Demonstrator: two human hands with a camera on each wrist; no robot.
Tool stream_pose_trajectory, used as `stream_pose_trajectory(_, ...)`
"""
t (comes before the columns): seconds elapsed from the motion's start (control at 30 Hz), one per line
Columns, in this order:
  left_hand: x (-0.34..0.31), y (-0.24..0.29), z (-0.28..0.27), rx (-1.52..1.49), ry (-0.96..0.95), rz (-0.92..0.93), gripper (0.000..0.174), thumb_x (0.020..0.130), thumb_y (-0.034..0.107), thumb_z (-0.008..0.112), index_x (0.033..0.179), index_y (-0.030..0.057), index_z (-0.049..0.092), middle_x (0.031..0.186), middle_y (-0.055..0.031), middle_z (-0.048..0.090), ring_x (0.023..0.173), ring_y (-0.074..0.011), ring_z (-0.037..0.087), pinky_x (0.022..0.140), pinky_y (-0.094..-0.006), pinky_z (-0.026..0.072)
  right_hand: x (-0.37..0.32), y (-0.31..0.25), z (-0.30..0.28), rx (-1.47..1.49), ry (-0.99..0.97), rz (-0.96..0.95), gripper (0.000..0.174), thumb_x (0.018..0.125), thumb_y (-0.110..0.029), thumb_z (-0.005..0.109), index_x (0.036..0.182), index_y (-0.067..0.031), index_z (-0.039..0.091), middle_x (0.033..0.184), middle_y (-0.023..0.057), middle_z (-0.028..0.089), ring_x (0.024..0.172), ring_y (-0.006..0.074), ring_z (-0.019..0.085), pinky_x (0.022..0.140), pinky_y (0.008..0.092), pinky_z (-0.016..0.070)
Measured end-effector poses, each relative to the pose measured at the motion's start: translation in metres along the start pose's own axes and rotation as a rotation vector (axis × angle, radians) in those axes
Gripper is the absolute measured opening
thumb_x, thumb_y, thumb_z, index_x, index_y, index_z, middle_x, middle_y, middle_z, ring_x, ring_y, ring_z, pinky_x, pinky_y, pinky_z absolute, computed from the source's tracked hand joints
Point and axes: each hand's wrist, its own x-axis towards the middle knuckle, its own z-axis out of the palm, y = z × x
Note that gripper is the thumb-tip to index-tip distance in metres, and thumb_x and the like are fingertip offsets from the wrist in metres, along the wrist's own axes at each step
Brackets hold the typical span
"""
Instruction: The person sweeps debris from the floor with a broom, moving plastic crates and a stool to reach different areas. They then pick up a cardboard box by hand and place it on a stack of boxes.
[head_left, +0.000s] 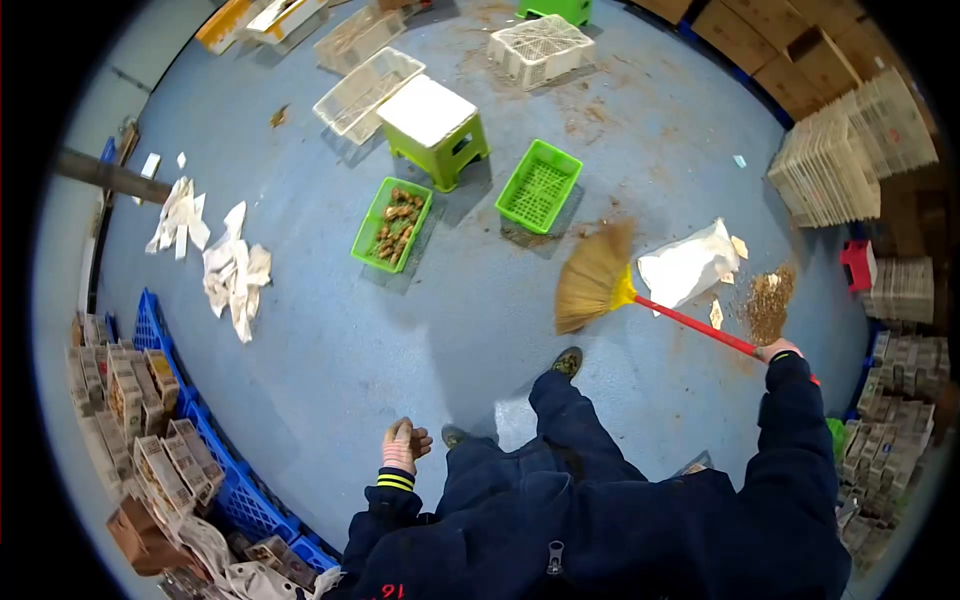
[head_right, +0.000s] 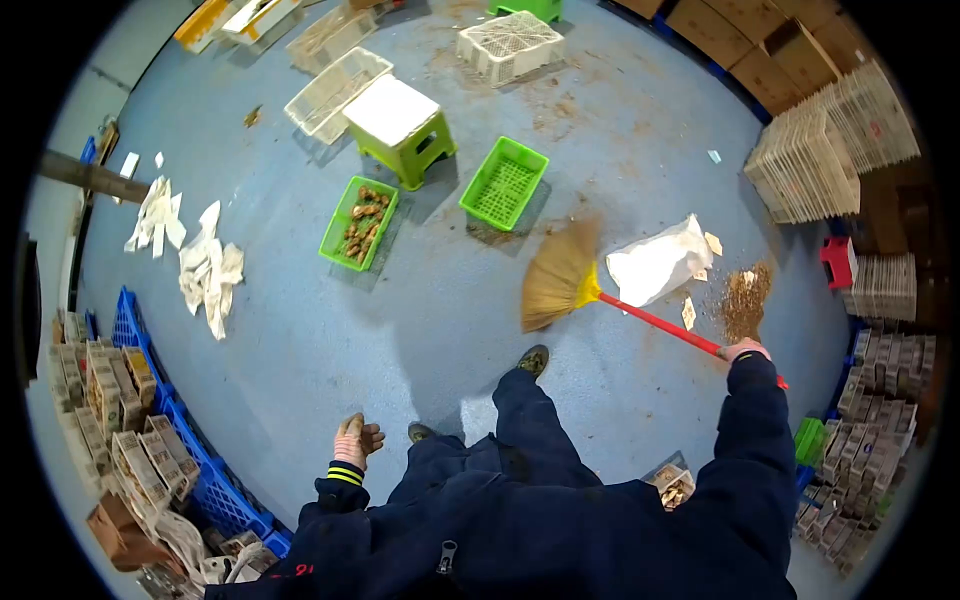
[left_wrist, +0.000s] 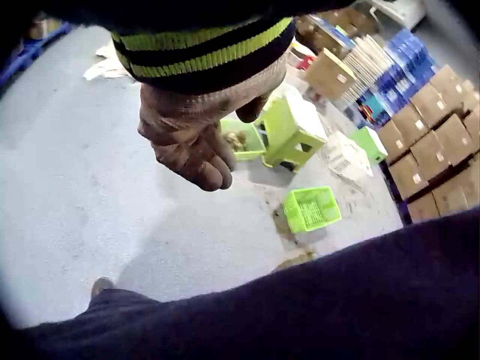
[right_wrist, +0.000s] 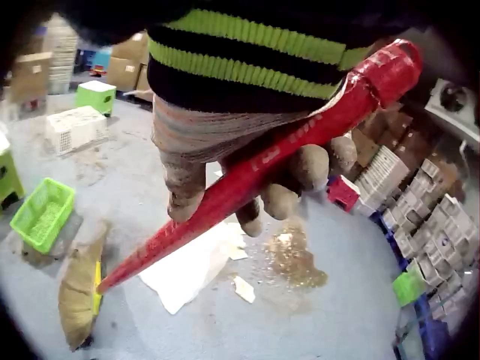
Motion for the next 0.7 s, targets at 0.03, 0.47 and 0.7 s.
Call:
stream_pose_trajectory(0.03, 0.000, 0.012, 0.031, 0.031, 0.020, -0.011, 0.048, 0.082, 0.035, 0.058, 0.115, 0.0035, 0.043, 0.079, -0.0139, 0.059, 0.066, -0.0261, 0.060, 0.059, -0.0384, 0.0518, 0.017, 0.020, -0.006, 0.020, -0.002, 0.037, 0.066, 0.069, -0.055, 0.062, 0.109, -0.0041, 0.061, 0.117, 0.0192, 0.056, 0.110, 0.0286, 0.054, 0.092, 0.0361, 0.0430)
stream_pose_trajectory(0.47, 0.110, 0.146, 0.257, 0.188, -0.163, 0.051, 0.041, 0.085, 0.028, 0.058, 0.118, 0.0077, 0.043, 0.088, -0.0147, 0.061, 0.068, -0.0229, 0.061, 0.060, -0.0372, 0.0512, 0.033, 0.199, -0.045, 0.035, 0.243, 0.023, 0.044, 0.072, -0.048, 0.060, 0.082, -0.0062, 0.066, 0.086, 0.0172, 0.063, 0.087, 0.0331, 0.059, 0.078, 0.0427, 0.0451)
stream_pose_trajectory(0.7, 0.276, 0.199, 0.321, 0.699, -0.154, 0.023, 0.048, 0.082, 0.030, 0.057, 0.122, 0.0061, 0.045, 0.098, -0.0127, 0.058, 0.067, -0.0226, 0.059, 0.060, -0.0356, 0.0491, 0.085, 0.055, -0.055, -0.017, -0.051, 0.023, 0.048, 0.071, -0.051, 0.061, 0.089, -0.0075, 0.067, 0.092, 0.0139, 0.065, 0.093, 0.0285, 0.060, 0.082, 0.0382, 0.0459)
